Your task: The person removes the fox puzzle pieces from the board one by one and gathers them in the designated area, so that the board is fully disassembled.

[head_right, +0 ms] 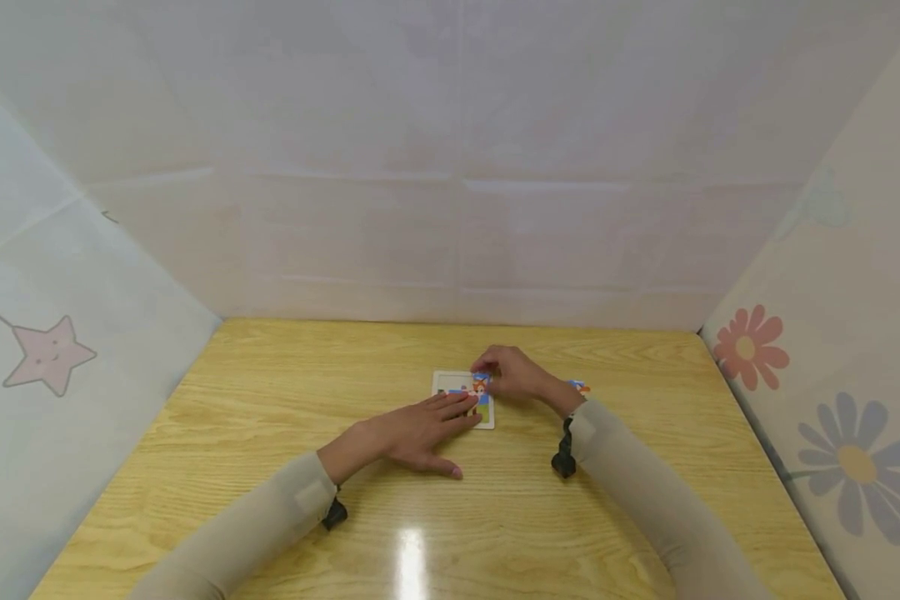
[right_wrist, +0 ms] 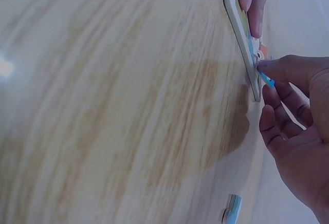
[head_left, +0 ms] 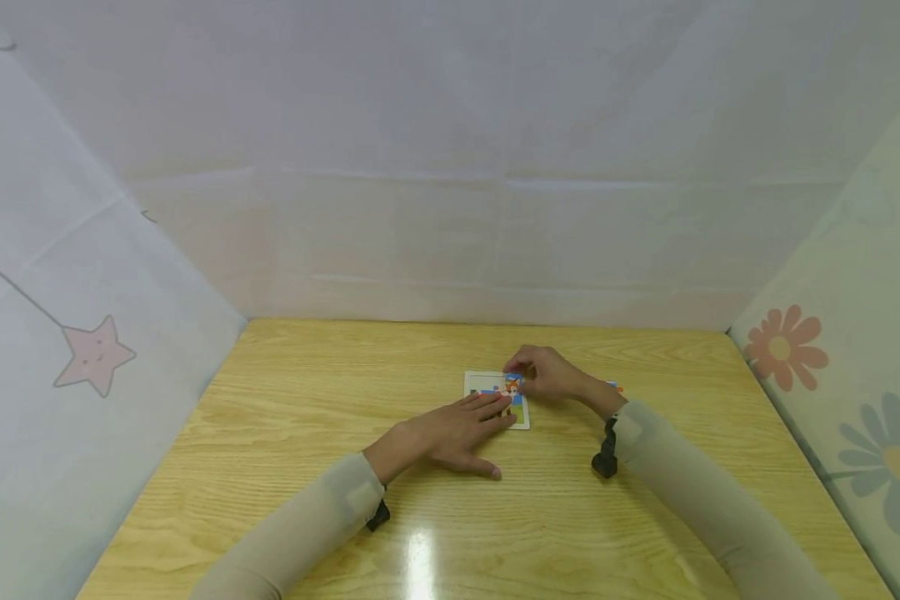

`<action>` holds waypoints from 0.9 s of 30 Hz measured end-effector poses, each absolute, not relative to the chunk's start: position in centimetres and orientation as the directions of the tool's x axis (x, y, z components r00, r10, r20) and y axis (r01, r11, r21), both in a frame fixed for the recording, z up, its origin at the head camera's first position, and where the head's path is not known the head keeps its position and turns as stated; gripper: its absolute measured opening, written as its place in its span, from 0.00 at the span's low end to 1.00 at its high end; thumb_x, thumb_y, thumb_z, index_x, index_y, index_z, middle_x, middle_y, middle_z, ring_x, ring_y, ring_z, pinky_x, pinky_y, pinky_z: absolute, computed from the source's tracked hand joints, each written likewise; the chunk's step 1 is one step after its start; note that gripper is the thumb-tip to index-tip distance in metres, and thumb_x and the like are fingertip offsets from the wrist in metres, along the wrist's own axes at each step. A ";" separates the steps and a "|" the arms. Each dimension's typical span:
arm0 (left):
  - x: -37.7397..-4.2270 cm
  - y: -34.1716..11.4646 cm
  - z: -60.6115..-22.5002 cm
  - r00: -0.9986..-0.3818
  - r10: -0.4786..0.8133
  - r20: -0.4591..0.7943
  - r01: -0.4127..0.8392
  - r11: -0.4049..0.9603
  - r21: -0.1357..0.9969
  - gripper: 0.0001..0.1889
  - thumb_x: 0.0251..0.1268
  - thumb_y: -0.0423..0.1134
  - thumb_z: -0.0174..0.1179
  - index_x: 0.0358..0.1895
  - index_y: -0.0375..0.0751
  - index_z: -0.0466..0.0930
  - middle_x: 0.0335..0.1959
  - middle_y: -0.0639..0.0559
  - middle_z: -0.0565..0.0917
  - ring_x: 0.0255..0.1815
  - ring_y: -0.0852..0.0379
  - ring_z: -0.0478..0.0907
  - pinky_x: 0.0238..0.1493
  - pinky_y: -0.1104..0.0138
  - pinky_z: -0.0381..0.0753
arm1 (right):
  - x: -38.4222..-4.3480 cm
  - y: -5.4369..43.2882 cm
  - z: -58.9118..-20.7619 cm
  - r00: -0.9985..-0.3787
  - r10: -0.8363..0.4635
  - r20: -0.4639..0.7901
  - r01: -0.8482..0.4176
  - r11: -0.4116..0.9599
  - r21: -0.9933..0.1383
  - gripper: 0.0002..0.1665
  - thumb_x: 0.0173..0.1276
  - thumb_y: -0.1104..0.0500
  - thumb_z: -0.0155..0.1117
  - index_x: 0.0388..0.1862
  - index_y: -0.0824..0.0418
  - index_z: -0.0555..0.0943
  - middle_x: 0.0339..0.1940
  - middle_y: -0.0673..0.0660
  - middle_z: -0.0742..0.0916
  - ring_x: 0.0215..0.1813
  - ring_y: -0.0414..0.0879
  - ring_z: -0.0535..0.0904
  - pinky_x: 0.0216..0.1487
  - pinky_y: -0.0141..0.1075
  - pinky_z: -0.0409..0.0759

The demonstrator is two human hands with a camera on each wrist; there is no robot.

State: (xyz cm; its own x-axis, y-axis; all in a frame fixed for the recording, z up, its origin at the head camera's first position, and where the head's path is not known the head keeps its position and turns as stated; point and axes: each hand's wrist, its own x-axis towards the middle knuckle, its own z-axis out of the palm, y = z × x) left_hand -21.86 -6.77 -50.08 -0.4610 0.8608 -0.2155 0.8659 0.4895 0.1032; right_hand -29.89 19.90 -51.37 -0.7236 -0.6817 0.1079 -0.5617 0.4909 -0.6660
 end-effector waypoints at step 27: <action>-21.8 -6.6 -50.4 -0.468 0.856 -0.221 0.862 0.497 0.098 0.50 0.75 0.76 0.46 0.88 0.49 0.47 0.89 0.45 0.44 0.89 0.47 0.40 0.87 0.53 0.45 | -29.8 21.0 -50.7 -0.778 -0.627 0.034 -0.384 0.432 -0.816 0.19 0.74 0.67 0.70 0.62 0.67 0.85 0.56 0.61 0.90 0.52 0.53 0.87 0.52 0.40 0.85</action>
State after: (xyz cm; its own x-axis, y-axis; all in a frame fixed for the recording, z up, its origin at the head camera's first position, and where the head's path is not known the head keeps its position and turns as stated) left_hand -21.83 -6.60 -50.40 -0.4679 0.8558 -0.2205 0.8624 0.4967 0.0978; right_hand -29.78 21.00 -50.69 -0.7780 -0.6274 0.0340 -0.3840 0.4319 -0.8161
